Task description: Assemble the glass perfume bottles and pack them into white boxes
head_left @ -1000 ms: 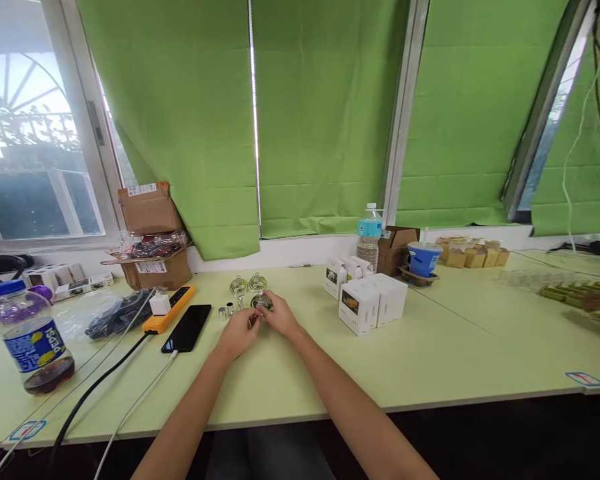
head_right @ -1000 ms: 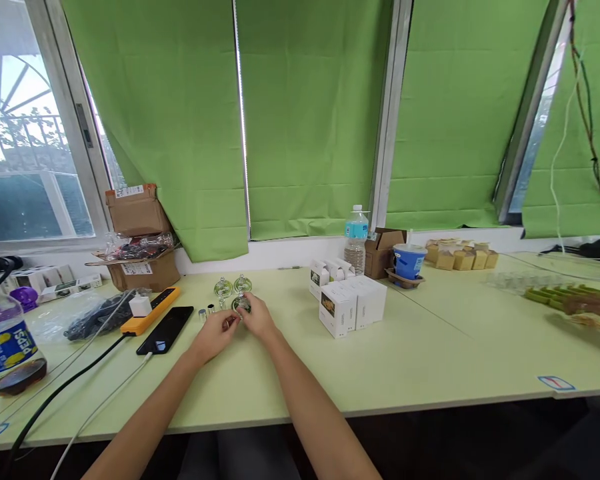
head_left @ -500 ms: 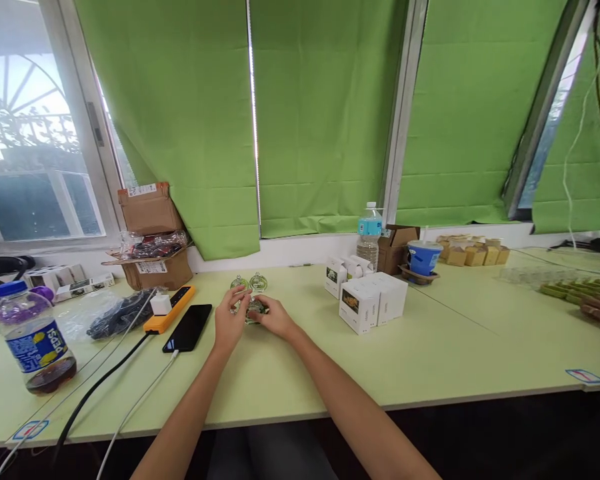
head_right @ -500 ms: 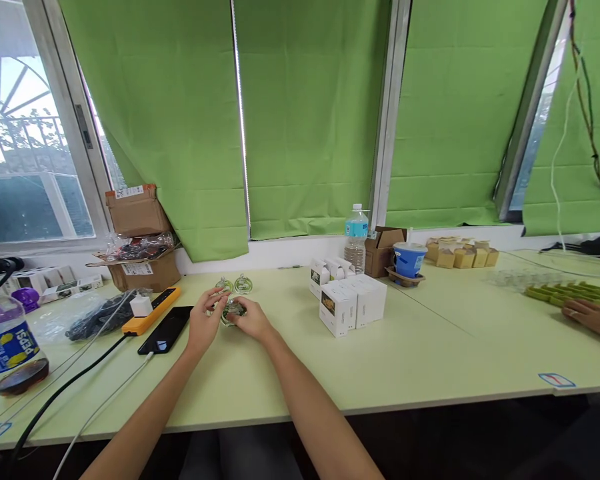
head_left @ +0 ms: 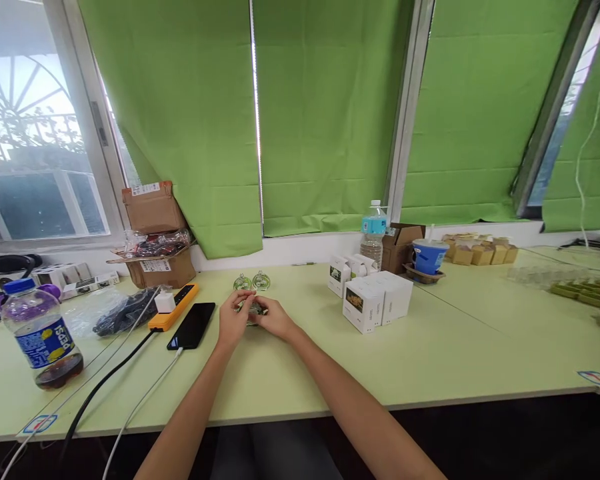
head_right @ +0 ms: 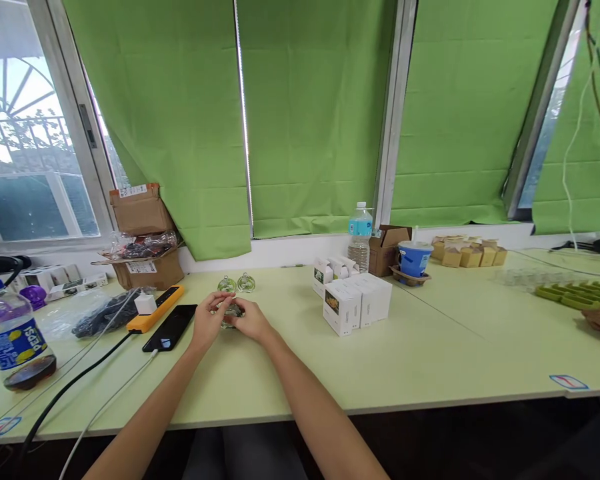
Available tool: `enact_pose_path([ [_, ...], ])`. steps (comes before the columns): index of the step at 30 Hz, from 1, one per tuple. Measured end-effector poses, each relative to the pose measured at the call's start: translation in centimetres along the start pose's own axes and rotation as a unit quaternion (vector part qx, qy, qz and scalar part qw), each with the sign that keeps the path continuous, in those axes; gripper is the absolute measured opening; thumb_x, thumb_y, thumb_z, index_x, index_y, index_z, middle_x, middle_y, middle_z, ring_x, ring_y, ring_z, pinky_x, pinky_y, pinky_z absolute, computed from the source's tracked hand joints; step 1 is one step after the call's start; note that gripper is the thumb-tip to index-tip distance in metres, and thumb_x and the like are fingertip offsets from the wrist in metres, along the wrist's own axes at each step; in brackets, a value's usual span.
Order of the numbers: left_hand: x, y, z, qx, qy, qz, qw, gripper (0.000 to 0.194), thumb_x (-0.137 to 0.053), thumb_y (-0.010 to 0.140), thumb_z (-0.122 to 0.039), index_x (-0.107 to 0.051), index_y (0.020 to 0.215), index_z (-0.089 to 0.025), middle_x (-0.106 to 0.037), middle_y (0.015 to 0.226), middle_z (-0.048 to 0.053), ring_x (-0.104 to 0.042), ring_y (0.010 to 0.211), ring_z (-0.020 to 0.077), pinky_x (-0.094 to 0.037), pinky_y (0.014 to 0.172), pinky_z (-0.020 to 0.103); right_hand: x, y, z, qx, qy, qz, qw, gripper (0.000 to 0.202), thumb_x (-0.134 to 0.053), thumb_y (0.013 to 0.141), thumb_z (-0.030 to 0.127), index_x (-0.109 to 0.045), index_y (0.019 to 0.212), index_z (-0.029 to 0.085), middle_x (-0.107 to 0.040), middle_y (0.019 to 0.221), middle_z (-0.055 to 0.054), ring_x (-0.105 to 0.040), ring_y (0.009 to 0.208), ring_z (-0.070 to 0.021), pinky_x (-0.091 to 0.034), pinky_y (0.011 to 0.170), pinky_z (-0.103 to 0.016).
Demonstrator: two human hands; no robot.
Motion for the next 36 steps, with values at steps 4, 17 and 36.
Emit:
enact_pose_path([
  [4, 0.2, 0.1, 0.3, 0.004, -0.006, -0.008, 1.0, 0.027, -0.062, 0.086, -0.042, -0.068, 0.097, -0.017, -0.076, 0.103, 0.01, -0.071, 0.097, 0.0214, -0.055, 0.084, 0.033, -0.1, 0.1, 0.0, -0.001, 0.004, 0.003, 1.0, 0.038, -0.071, 0.079, 0.035, -0.069, 0.114, 0.02, -0.07, 0.098, -0.002, -0.061, 0.088, -0.0193, -0.046, 0.077, -0.027],
  [17, 0.0, -0.3, -0.3, -0.026, 0.061, 0.024, 0.998, 0.017, -0.059, 0.088, -0.035, -0.064, 0.096, -0.021, -0.073, 0.101, 0.003, -0.067, 0.098, 0.0183, -0.049, 0.084, 0.03, 0.1, -0.1, 0.0, -0.011, -0.004, -0.004, 1.0, 0.043, -0.069, 0.077, 0.031, -0.069, 0.119, 0.02, -0.072, 0.108, -0.003, -0.063, 0.096, -0.0216, -0.048, 0.084, -0.032],
  [36, -0.4, -0.7, -0.4, -0.07, 0.175, 0.054, 0.981, 0.019, -0.057, 0.088, -0.033, -0.057, 0.104, -0.023, -0.07, 0.106, 0.005, -0.066, 0.102, 0.0213, -0.05, 0.084, 0.034, 0.3, -0.2, -0.1, -0.005, -0.036, -0.009, 0.999, 0.035, -0.063, 0.075, 0.021, -0.07, 0.109, 0.016, -0.073, 0.101, -0.003, -0.063, 0.09, -0.0197, -0.048, 0.077, -0.028],
])
Point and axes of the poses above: each hand's wrist, its own y-axis towards the middle knuckle, its own x-axis out of the back of the hand, z = x × y, the point moved 10 cm from there along y, towards the middle knuckle
